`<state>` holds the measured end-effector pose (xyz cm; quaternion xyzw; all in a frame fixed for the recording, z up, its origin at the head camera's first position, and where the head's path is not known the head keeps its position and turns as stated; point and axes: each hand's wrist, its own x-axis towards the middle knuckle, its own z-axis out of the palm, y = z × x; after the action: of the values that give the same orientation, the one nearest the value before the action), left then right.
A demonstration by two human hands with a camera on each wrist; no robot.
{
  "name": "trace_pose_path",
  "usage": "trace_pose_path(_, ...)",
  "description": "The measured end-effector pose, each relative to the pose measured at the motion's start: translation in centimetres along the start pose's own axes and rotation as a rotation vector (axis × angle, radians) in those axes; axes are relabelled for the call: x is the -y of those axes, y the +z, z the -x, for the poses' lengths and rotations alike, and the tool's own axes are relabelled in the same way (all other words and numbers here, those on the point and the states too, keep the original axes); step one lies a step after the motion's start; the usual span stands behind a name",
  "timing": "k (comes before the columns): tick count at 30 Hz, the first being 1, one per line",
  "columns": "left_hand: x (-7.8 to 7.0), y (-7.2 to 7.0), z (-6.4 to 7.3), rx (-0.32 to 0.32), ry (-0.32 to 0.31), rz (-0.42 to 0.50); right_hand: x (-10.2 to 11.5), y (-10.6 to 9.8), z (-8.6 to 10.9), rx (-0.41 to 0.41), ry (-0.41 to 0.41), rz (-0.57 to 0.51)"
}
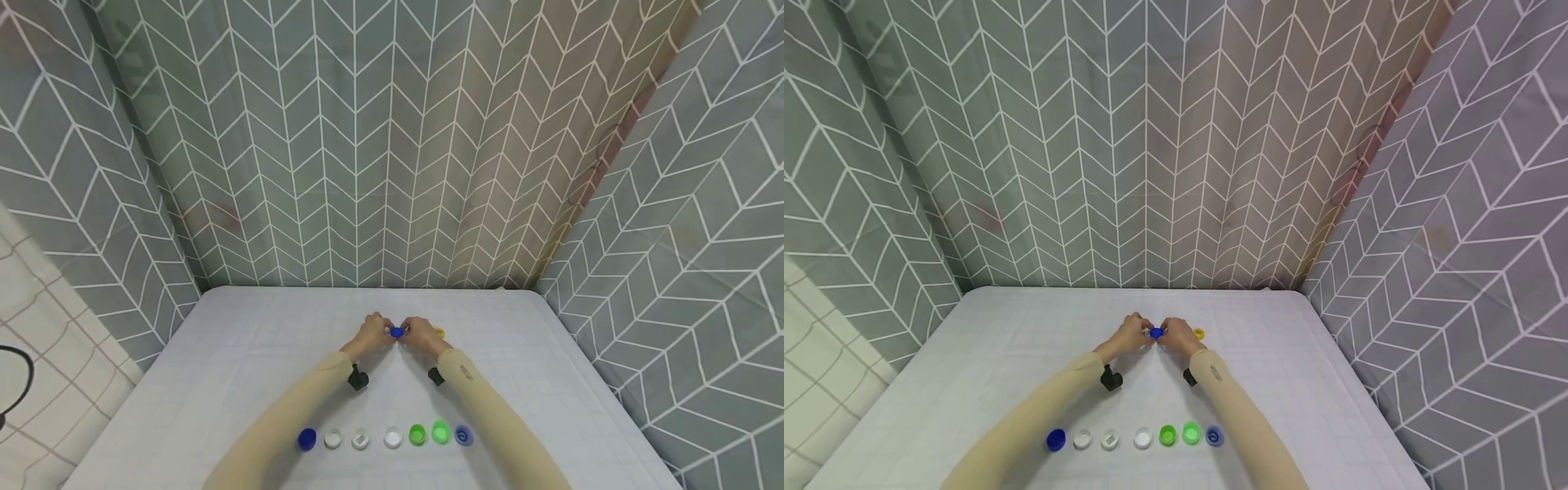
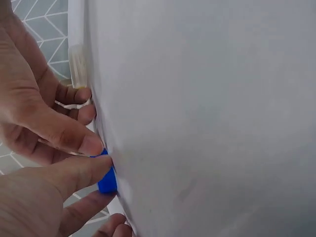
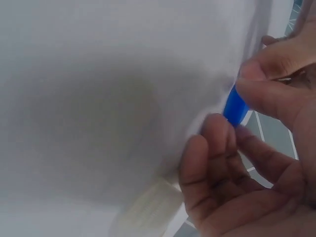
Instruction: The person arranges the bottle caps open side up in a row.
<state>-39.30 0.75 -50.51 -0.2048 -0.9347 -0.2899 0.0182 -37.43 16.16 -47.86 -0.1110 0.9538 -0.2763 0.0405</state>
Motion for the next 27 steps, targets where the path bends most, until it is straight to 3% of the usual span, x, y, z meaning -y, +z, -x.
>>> trace_pose_path(14,-0.1,0.3,-0.1,0.003,0.019,0.016,-0.8,0.0,-0.1,0.009,0.004,-0.046)
trace_pose_path(27,-0.2,-0.6,0.2,0.035,0.009,0.135,-1.0,-0.4,0.3,0.001,-0.025,-0.107)
